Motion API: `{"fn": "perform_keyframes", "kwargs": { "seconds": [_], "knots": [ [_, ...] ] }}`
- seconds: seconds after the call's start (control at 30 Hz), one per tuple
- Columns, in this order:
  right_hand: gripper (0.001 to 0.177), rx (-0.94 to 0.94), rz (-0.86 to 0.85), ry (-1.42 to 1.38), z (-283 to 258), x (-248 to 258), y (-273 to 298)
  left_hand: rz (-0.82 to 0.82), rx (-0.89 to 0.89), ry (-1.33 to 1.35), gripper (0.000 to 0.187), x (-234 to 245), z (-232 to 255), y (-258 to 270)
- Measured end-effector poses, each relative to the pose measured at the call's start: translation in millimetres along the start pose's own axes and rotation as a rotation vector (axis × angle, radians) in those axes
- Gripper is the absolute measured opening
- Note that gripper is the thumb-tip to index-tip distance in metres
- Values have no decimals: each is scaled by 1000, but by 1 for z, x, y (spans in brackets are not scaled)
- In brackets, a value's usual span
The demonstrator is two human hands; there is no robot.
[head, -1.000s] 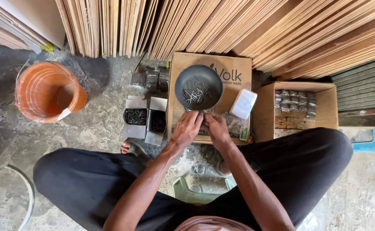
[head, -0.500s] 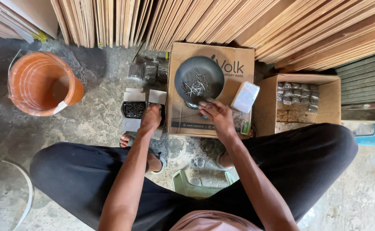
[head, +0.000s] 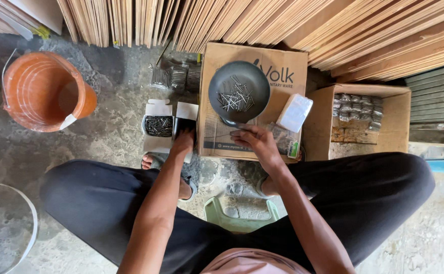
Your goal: The person sits on a small stool and repeatedly picks up nails from a white box with their left hand, then transfers them to a black frying pan with their right hand. The person continues this repetitive sorting action throughout the clip.
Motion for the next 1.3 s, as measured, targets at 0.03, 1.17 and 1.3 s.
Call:
{"fn": "perform_keyframes", "kwargs": {
  "seconds": [0.03, 1.17, 1.3],
  "knots": [
    [28, 1, 2, 1, -1, 0, 0, 0, -2, 0, 63, -8, -4, -6],
    [34, -118, -201, 96, 14, -20, 3, 10, 194, 311, 35, -10, -19, -10],
    [33, -124, -188, 92, 11, -20, 4, 43, 218, 353, 26, 1, -13, 1]
  ]
}}
Point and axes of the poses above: each hand's wrist, its own y-axis away from the middle knuckle, its own x-axis out of the back of the hand, z = x × y, the point moved 10 cm from there along -y, towards the middle knuckle, and after that the axes turned 9 degrees about x, right-handed, at the moved point
